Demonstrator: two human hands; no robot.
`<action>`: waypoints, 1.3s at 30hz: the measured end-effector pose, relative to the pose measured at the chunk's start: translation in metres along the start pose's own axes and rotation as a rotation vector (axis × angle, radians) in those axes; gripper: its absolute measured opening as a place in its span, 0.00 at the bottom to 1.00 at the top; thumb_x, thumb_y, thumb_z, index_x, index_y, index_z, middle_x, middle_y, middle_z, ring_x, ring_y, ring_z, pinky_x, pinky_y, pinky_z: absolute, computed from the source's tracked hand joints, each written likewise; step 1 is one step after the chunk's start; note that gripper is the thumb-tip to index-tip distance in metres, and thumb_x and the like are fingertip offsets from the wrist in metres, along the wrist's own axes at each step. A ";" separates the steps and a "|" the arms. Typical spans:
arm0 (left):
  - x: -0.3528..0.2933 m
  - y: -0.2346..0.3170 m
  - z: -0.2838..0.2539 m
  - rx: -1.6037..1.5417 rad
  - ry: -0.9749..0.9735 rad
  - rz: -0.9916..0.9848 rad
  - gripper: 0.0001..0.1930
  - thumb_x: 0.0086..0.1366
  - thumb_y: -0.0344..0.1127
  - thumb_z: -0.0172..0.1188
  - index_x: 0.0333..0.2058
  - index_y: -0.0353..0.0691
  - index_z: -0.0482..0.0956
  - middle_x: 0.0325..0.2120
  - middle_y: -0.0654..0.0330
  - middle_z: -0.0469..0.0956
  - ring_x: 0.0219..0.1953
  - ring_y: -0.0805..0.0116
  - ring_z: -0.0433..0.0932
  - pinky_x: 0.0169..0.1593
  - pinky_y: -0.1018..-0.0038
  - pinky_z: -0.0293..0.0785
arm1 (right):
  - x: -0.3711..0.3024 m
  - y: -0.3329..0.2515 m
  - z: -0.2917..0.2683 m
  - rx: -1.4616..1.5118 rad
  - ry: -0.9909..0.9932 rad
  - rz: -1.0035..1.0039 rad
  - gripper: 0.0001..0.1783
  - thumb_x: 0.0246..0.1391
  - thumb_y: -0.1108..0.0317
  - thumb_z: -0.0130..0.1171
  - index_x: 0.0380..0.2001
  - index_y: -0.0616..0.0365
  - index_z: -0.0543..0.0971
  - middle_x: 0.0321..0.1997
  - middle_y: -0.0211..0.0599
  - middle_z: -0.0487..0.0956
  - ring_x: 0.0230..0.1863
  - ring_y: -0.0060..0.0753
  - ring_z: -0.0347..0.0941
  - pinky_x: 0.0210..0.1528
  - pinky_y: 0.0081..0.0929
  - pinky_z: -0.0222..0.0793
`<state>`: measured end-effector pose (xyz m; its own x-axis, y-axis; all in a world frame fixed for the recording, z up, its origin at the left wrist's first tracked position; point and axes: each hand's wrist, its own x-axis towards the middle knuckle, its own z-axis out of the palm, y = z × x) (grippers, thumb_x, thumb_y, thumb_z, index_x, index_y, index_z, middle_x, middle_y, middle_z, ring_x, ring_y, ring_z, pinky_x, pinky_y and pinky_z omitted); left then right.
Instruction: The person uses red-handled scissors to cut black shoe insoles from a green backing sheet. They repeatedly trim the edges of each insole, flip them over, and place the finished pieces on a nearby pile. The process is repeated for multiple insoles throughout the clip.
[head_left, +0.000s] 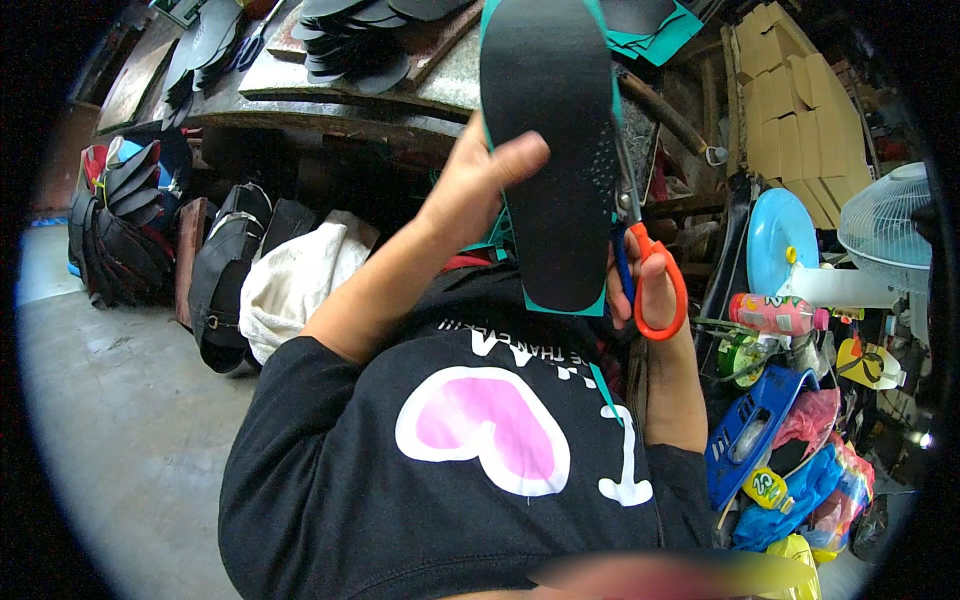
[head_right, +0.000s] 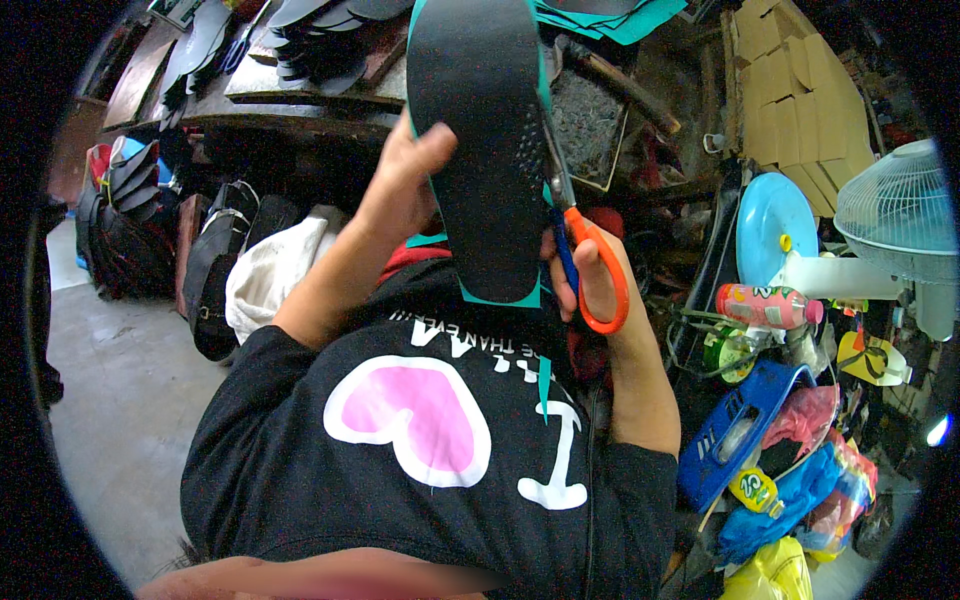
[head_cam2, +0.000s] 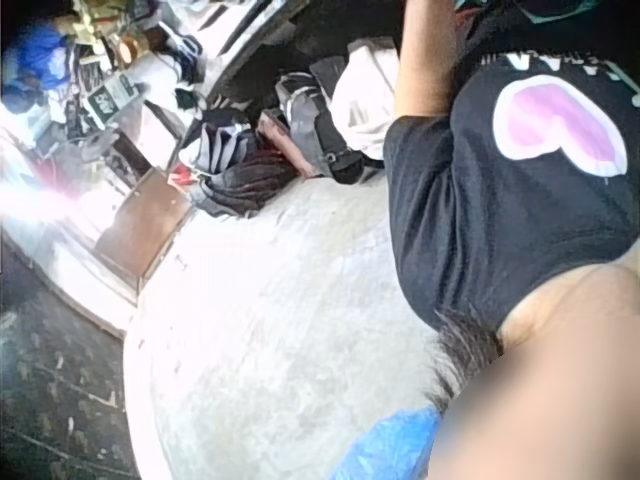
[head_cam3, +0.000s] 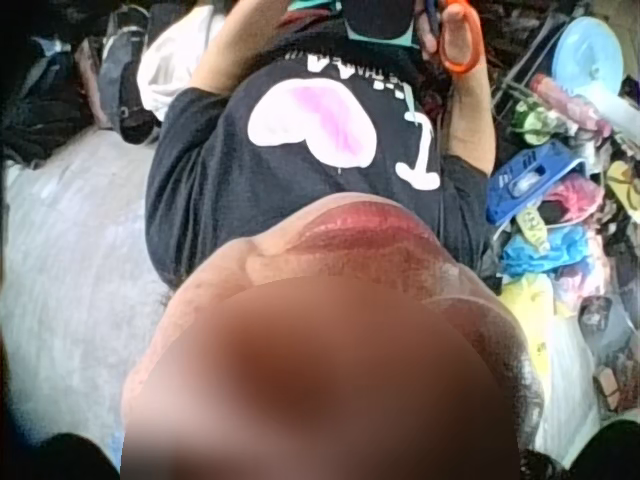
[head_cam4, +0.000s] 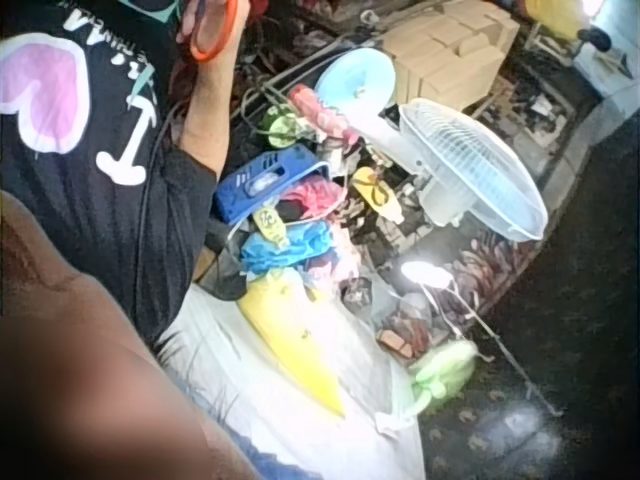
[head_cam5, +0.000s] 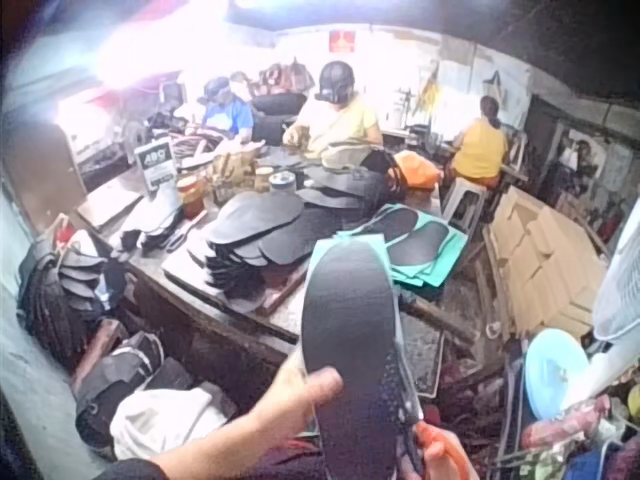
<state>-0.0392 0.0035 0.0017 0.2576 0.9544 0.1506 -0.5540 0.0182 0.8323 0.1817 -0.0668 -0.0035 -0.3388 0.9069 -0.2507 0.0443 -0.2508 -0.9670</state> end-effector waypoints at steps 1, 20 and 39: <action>0.007 0.004 -0.003 -0.109 0.027 0.027 0.27 0.58 0.36 0.63 0.53 0.33 0.62 0.43 0.50 0.73 0.45 0.66 0.76 0.47 0.67 0.76 | 0.001 0.001 0.000 -0.017 0.006 0.001 0.49 0.37 0.18 0.43 0.31 0.63 0.70 0.08 0.25 0.64 0.07 0.17 0.59 0.09 0.15 0.55; 0.004 -0.017 0.019 0.165 0.086 0.107 0.31 0.59 0.35 0.63 0.55 0.32 0.58 0.45 0.51 0.72 0.46 0.66 0.74 0.49 0.72 0.73 | 0.021 -0.001 0.009 0.207 0.010 -0.139 0.60 0.42 0.19 0.35 0.60 0.67 0.60 0.55 0.44 0.70 0.53 0.32 0.68 0.53 0.28 0.64; 0.020 0.001 -0.011 0.194 -0.088 -0.135 0.29 0.56 0.33 0.66 0.54 0.32 0.64 0.43 0.54 0.75 0.42 0.68 0.76 0.47 0.72 0.74 | 0.036 -0.023 -0.001 0.131 -0.044 -0.160 0.46 0.42 0.19 0.34 0.31 0.58 0.67 0.07 0.25 0.63 0.05 0.18 0.57 0.08 0.14 0.55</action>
<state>-0.0436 0.0257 -0.0007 0.3911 0.9177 0.0699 -0.3496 0.0778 0.9337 0.1694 -0.0285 0.0094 -0.3729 0.9235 -0.0897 -0.1345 -0.1495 -0.9796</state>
